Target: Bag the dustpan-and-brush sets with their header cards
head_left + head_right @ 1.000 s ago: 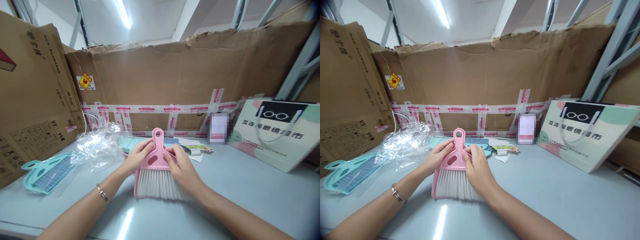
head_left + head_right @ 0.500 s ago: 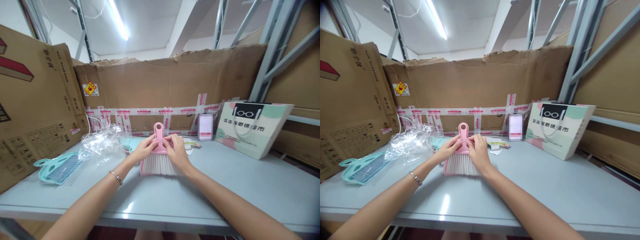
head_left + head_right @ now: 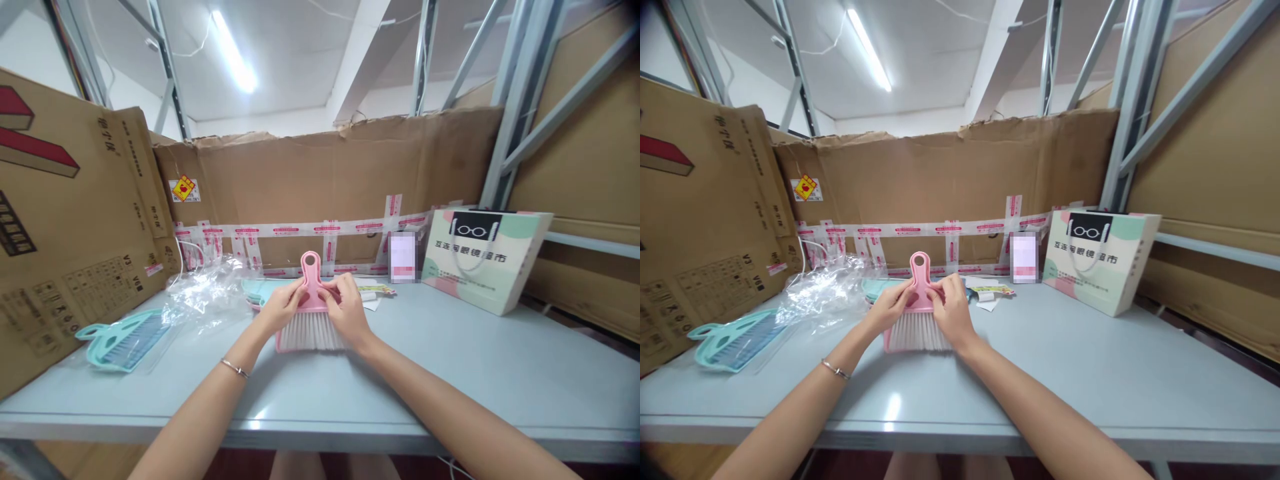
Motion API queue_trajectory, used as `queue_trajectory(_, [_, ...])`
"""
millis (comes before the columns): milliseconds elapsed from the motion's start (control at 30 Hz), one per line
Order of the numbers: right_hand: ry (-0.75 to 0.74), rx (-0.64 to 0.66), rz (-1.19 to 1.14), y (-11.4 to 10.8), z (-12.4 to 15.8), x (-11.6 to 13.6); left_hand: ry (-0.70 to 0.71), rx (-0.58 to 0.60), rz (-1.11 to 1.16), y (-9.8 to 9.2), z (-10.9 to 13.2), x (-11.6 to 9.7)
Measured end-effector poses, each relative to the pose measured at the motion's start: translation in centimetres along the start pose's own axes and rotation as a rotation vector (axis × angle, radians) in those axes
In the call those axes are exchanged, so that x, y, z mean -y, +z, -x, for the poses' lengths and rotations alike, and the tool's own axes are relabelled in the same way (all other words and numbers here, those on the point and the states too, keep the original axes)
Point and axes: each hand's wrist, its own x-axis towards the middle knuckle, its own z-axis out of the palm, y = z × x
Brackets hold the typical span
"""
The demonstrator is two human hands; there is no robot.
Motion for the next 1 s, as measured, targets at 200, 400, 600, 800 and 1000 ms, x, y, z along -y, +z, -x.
queue_trajectory(200, [-0.023, 0.177, 0.034, -1.2, -1.6, 0.1, -0.023, -0.011, -0.038, -0.2, 0.1, -0.1])
queue_trajectory(400, [-0.111, 0.355, 0.019, -2.5, -3.4, 0.0, -0.056, -0.006, -0.1, -0.3, 0.1, -0.1])
queue_trajectory(600, [-0.185, 0.311, 0.051, -2.5, -3.5, -0.8, -0.084, 0.024, -0.08, -0.3, 0.0, -0.6])
queue_trajectory(800, [-0.268, 0.302, 0.11, -2.5, -3.3, -1.5, -0.126, 0.018, -0.04, 0.0, -0.3, -0.6])
queue_trajectory(1000, [0.0, 0.193, -0.005, -2.1, -4.2, -1.3, -0.093, -0.027, -0.121, -0.1, -0.3, -0.2])
